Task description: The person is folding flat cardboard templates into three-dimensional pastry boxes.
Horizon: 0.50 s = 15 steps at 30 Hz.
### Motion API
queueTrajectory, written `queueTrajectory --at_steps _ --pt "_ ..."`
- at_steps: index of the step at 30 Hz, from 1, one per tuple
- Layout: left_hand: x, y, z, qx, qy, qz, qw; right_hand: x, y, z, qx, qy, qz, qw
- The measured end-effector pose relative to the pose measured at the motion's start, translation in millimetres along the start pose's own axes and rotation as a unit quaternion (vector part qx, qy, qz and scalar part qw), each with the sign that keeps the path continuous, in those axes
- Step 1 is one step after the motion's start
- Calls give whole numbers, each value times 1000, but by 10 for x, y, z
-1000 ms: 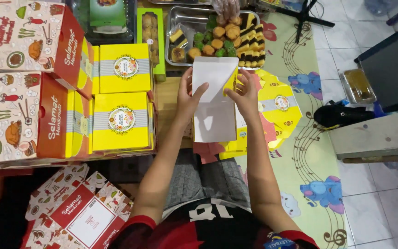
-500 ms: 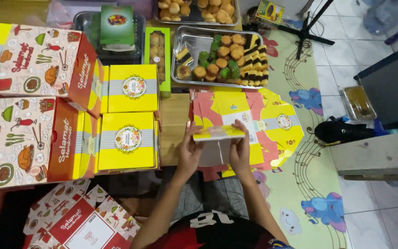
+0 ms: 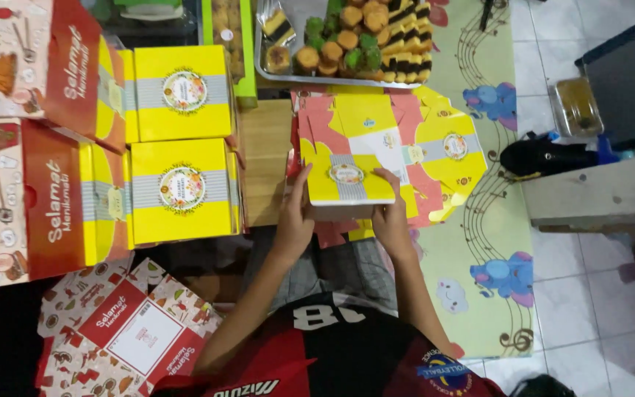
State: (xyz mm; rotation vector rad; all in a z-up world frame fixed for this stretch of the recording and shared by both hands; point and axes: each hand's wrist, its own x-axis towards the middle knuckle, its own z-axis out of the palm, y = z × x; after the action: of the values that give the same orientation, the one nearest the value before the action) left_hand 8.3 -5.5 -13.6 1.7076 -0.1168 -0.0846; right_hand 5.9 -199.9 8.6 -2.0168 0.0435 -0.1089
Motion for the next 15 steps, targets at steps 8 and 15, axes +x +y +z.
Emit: queueTrajectory --at_steps 8,15 --pt "433 85 48 91 65 76 991 320 149 -18 11 50 -60 997" --pt "452 -48 41 125 58 40 990 314 -58 -81 7 19 4 1000"
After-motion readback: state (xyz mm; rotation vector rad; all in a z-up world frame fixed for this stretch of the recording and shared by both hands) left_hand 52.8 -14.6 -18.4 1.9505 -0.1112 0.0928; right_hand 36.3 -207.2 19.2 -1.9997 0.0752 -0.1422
